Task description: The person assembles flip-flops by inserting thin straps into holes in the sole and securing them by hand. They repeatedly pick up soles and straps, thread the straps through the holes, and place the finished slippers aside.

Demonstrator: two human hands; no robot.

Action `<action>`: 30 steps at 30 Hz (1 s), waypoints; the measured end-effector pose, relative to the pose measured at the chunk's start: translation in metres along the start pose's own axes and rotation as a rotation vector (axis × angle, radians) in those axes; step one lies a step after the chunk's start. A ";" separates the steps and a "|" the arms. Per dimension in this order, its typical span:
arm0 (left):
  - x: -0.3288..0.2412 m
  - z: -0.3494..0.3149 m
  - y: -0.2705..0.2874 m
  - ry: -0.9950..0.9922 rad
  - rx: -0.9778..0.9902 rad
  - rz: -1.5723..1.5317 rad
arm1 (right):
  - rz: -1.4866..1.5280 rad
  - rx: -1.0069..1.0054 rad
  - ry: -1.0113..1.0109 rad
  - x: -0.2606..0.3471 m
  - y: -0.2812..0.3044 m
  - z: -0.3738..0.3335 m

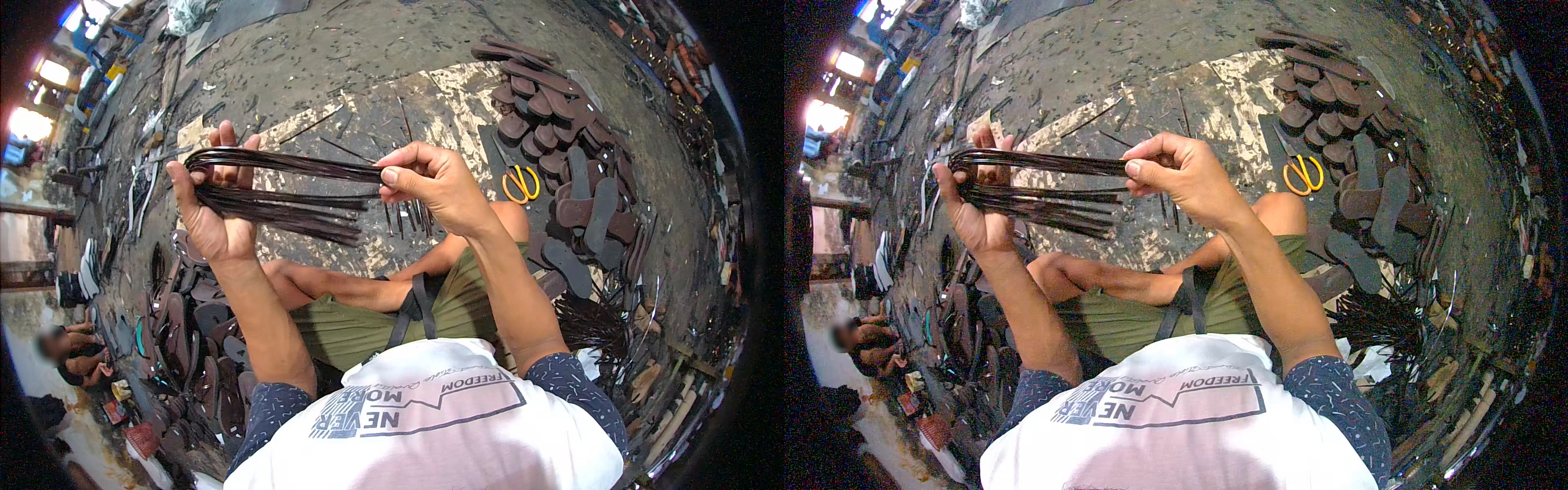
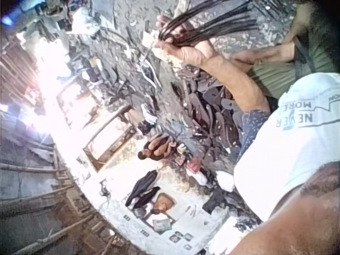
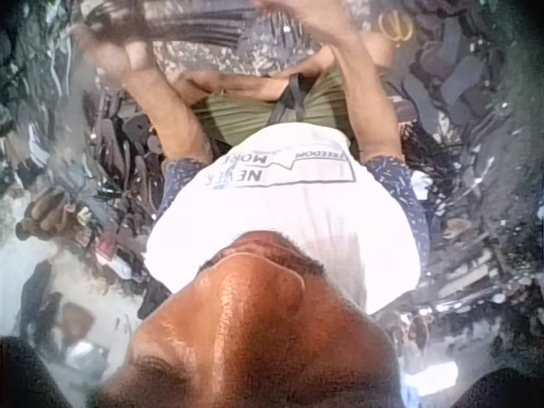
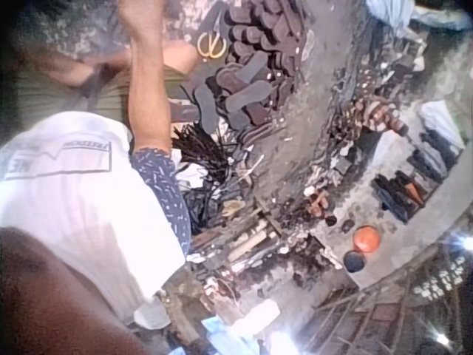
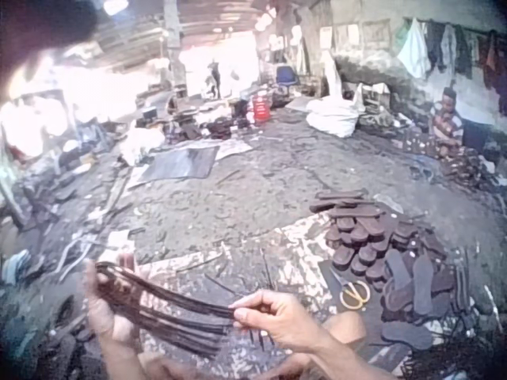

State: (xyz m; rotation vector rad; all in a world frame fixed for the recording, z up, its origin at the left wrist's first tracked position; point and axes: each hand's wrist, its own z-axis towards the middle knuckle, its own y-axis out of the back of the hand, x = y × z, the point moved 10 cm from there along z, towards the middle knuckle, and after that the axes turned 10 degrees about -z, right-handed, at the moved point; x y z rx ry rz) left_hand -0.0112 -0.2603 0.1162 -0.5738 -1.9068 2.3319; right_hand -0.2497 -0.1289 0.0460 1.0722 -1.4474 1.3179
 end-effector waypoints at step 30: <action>0.058 -0.030 0.052 0.095 -0.143 0.019 | -0.485 0.440 -0.015 -0.037 -0.105 -0.003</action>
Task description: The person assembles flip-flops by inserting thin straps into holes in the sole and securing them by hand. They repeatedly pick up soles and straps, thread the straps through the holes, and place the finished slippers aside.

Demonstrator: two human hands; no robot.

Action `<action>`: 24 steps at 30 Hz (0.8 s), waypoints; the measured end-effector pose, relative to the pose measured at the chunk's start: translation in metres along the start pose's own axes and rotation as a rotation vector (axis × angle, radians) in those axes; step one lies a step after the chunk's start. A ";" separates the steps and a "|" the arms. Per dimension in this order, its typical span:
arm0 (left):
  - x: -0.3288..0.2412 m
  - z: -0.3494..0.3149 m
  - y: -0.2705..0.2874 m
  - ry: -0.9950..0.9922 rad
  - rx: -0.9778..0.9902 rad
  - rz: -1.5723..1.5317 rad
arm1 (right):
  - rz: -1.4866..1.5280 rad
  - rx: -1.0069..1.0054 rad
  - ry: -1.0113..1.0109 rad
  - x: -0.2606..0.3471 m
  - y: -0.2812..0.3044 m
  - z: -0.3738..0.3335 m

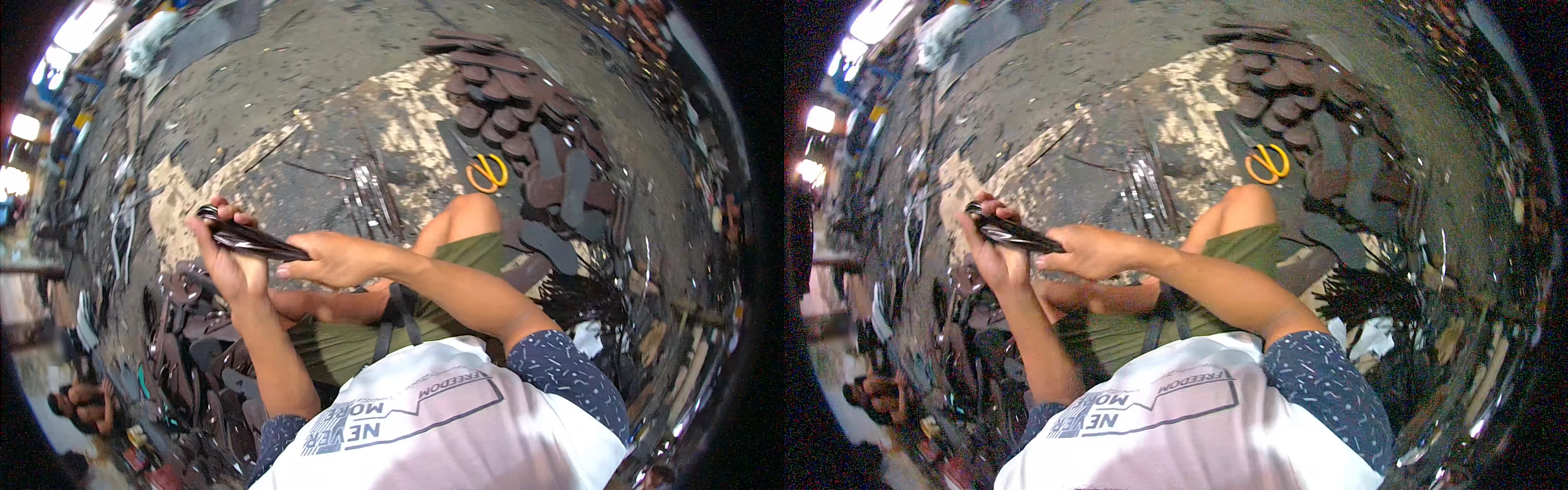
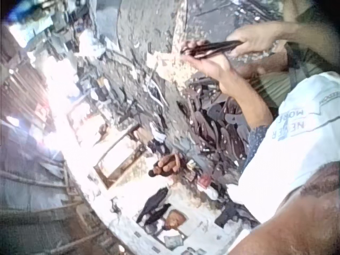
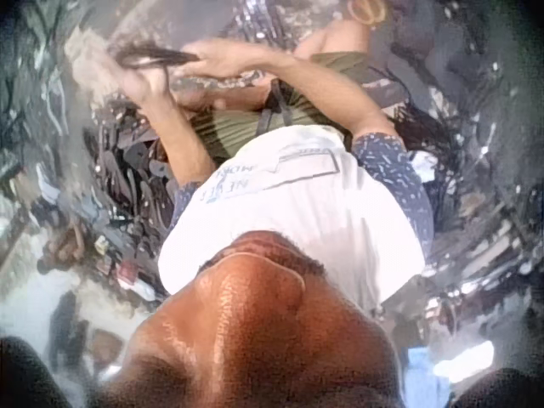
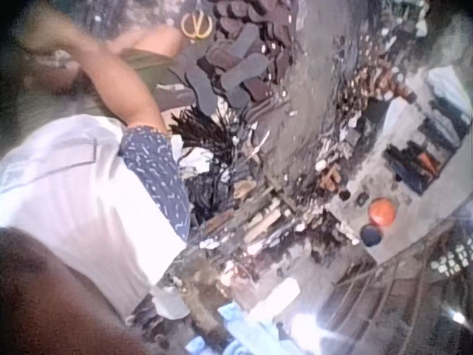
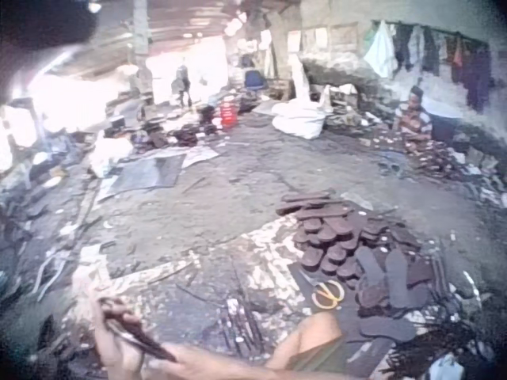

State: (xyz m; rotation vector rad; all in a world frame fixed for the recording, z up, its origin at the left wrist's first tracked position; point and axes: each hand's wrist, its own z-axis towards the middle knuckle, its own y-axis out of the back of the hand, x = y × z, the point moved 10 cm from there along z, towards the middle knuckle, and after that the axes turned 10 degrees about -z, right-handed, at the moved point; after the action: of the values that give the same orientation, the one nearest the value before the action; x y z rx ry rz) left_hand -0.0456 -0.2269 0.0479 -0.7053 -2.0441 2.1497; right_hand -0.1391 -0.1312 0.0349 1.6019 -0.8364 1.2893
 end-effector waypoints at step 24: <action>0.065 -0.014 -0.003 0.059 -0.103 0.878 | -0.767 -0.626 -0.986 -0.350 0.269 -0.223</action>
State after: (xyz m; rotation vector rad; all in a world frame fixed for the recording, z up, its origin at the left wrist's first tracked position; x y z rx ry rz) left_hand -0.0992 -0.1897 0.0337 -1.9412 -2.0361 2.3195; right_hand -0.5452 -0.0350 -0.2315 1.7038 -0.9018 -0.3520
